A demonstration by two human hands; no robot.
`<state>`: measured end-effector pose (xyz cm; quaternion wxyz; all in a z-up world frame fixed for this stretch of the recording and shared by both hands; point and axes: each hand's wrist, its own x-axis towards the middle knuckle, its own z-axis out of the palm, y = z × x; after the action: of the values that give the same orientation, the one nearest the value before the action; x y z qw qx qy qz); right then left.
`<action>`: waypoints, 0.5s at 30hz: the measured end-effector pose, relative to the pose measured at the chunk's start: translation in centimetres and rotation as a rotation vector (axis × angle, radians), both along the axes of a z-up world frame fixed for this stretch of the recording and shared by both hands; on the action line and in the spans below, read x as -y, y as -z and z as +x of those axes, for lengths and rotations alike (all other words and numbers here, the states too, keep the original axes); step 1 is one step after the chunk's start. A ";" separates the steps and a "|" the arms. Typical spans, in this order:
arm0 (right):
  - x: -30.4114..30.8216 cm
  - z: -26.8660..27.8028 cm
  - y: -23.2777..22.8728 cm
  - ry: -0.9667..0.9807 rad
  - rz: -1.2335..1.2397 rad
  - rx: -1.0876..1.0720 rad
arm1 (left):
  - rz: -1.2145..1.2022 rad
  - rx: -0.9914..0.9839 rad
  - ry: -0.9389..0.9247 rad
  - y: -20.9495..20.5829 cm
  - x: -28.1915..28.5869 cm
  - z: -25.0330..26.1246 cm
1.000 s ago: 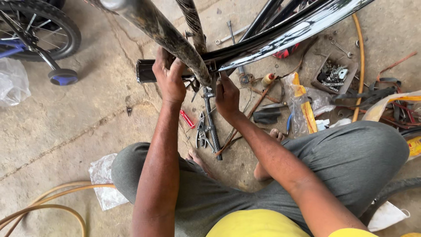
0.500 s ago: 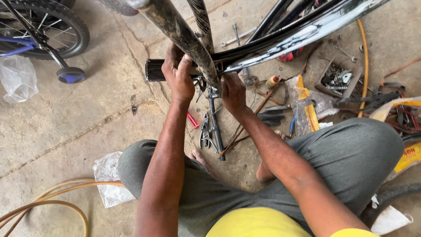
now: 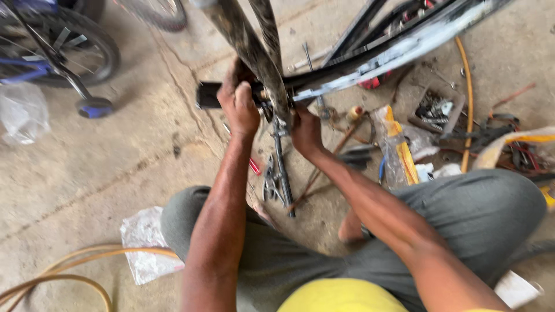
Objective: The person is sitting on the floor repairing a bicycle. They use pliers to adjust a cable on the frame, then use a screwdriver to work on the seat post area. The person handles the bicycle frame, cables, and tools throughout the process.
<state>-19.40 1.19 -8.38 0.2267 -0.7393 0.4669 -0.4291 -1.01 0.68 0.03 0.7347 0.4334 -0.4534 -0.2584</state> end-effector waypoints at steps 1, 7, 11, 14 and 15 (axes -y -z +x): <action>0.1 0.0 -0.2 0.000 0.000 -0.011 | -0.040 0.044 -0.018 -0.3 0.1 0.3; -1.5 -0.3 2.6 -0.187 0.363 0.486 | 0.037 -0.076 0.115 -1.0 -2.0 -0.2; -5.2 1.0 2.2 0.185 0.223 0.457 | 0.190 -0.105 0.239 -3.9 -1.9 0.5; -9.9 2.9 1.4 0.184 0.885 0.646 | 0.122 -0.103 0.280 -3.2 -2.6 0.6; -10.0 3.8 0.6 0.171 1.007 0.752 | 0.088 -0.109 0.285 -3.1 -2.0 0.7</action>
<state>-15.59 11.22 -8.95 0.6603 -0.3007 0.5572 -0.4038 -0.34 2.68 3.12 0.6944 0.3817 -0.4581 -0.4028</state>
